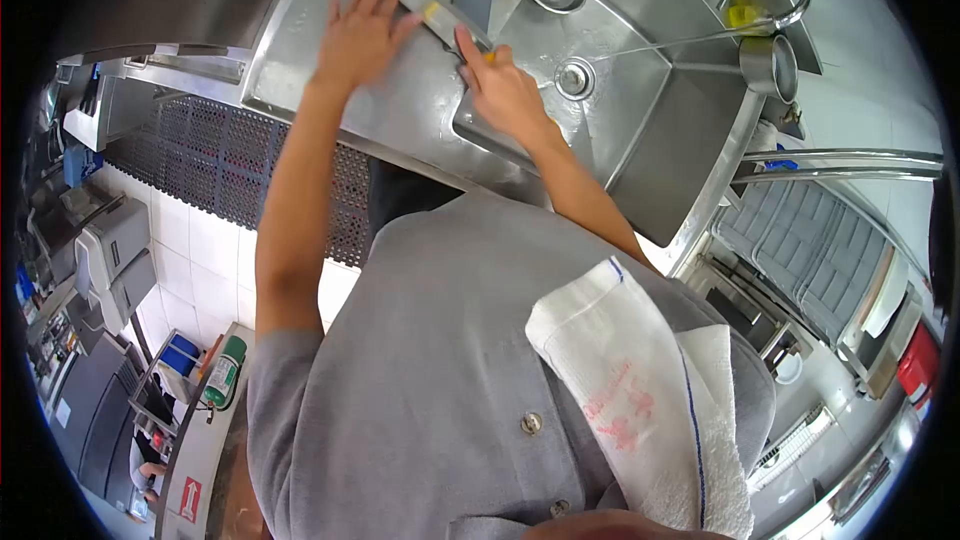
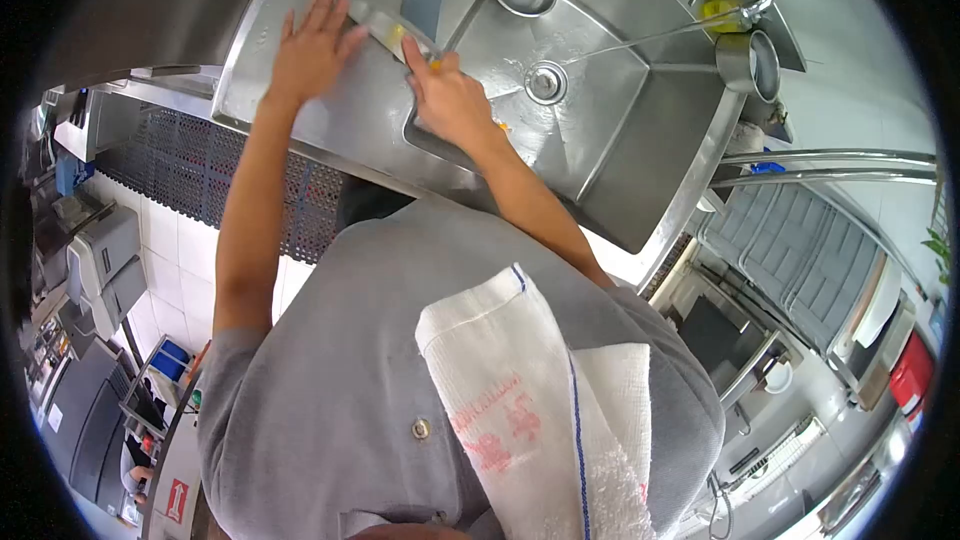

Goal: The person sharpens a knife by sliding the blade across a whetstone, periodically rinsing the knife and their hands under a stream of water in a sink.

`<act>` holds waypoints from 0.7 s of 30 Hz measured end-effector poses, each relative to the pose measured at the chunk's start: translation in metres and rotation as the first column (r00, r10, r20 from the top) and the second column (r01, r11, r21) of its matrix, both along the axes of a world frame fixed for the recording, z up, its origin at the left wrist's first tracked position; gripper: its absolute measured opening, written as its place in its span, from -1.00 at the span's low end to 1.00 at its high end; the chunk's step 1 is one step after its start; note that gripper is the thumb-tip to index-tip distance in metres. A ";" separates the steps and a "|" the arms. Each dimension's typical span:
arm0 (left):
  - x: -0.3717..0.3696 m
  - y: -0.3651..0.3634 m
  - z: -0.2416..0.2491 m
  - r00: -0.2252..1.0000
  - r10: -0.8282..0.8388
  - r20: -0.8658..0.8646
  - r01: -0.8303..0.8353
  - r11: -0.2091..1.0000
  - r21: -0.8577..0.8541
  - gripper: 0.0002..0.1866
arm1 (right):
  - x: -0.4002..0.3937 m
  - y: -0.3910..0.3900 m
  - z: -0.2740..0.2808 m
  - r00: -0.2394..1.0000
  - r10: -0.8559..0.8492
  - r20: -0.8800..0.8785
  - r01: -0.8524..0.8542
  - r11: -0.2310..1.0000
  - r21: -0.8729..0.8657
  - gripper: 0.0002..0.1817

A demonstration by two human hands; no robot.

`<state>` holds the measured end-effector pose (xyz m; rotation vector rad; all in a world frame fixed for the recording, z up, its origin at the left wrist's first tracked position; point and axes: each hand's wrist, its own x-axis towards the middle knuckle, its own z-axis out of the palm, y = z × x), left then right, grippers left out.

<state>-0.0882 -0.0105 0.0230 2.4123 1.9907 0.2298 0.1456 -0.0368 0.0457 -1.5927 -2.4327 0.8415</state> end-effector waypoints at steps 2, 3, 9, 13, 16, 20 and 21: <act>-0.008 0.017 0.005 0.997 -0.024 -0.071 0.027 0.999 0.041 -0.19 | -0.001 0.004 -0.002 0.999 -0.007 -0.034 0.010 0.998 0.069 -0.36; -0.007 0.012 0.009 0.997 -0.012 -0.076 0.016 0.998 0.061 -0.19 | 0.007 -0.003 -0.001 0.999 0.005 -0.038 -0.001 0.996 0.089 -0.36; 0.006 0.026 0.006 0.992 -0.053 0.112 0.046 0.997 0.064 -0.25 | 0.005 0.007 0.004 0.999 -0.032 0.001 0.032 0.999 0.040 -0.36; 0.062 -0.030 -0.001 0.977 -0.208 0.046 0.201 0.971 0.128 -0.24 | 0.079 -0.066 -0.002 0.998 -0.066 -0.011 0.067 0.994 0.086 -0.32; 0.091 -0.046 0.009 0.959 -0.251 0.131 0.229 0.960 0.158 -0.24 | 0.101 -0.091 0.006 0.996 -0.090 0.010 0.090 0.995 0.046 -0.31; 0.079 -0.013 -0.003 0.964 -0.265 0.005 0.260 0.948 0.182 -0.20 | 0.073 -0.068 0.013 0.981 -0.160 0.108 0.156 0.987 0.043 -0.29; 0.075 -0.007 0.001 0.953 -0.293 -0.075 0.302 0.929 0.215 -0.20 | 0.070 -0.065 0.010 0.982 -0.165 0.087 0.159 0.985 0.072 -0.29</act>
